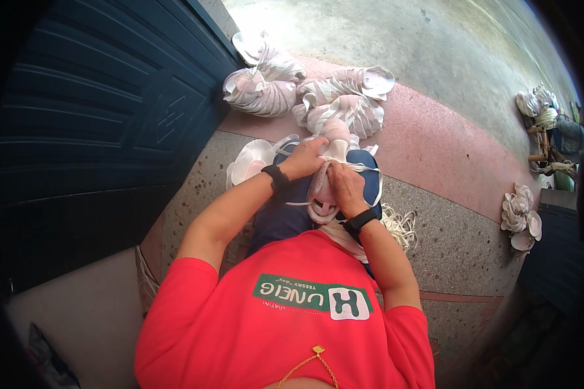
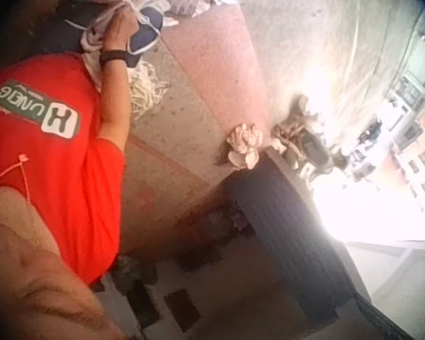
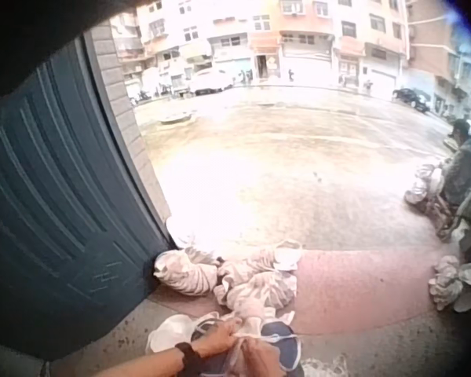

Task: The recorder is lacing a white shoe while sitting on the floor in a manufacturing storage area.

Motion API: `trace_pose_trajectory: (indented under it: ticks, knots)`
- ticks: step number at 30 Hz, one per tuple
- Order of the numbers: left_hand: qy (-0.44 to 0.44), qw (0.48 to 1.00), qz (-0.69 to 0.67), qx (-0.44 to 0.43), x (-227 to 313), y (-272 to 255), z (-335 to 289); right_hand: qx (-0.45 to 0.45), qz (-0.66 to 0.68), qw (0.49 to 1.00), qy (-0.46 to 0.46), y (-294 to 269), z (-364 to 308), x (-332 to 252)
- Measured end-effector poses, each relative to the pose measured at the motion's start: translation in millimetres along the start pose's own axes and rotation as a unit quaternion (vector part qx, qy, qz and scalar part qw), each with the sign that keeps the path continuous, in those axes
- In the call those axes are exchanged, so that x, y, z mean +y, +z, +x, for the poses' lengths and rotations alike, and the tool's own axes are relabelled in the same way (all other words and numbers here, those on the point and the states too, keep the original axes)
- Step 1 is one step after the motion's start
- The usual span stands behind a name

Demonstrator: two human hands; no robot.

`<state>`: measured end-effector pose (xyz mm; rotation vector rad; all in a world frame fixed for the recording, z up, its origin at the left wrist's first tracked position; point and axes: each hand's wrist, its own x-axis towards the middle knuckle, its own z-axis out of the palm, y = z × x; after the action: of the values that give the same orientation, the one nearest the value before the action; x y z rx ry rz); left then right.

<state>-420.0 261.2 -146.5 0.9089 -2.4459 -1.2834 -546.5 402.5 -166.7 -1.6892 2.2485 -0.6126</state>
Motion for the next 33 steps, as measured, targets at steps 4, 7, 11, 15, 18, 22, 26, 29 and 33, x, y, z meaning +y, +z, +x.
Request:
trace_pose_trajectory:
  ticks: [4, 7, 11, 15, 18, 22, 26, 29, 33]
  knots:
    - [-0.047, 0.998, -0.043, -0.009, 2, 2, 1, -0.037, -0.011, 0.999, 0.02, 4, 8, 6]
    - [-0.067, 0.996, -0.058, -0.016, -1, 0, -2, -0.025, -0.025, 0.999, 0.009, 7, 14, 4]
    - [-0.078, 0.995, -0.062, -0.015, -2, -2, -4, -0.031, -0.043, 0.999, 0.003, 9, 20, -7]
    - [-0.024, 0.998, 0.054, -0.038, 19, 0, -10, -0.049, -0.013, 0.999, -0.007, 8, 14, 12]
    - [-0.102, 0.976, 0.161, -0.108, 45, 2, -20, -0.034, 0.018, 0.999, -0.022, 1, 8, 14]
    - [-0.125, 0.98, 0.143, -0.062, 35, 10, -24, -0.016, 0.035, 0.999, -0.017, -1, 6, 7]
    - [-0.129, 0.982, 0.124, -0.053, 28, 8, -23, -0.039, -0.04, 0.998, -0.029, -4, 12, -4]
    - [-0.144, 0.98, 0.116, -0.071, 34, 6, -17, -0.028, -0.084, 0.996, -0.025, 7, 14, -7]
    - [-0.127, 0.983, 0.114, -0.067, 28, 5, -16, -0.032, -0.079, 0.995, -0.042, 8, 15, -9]
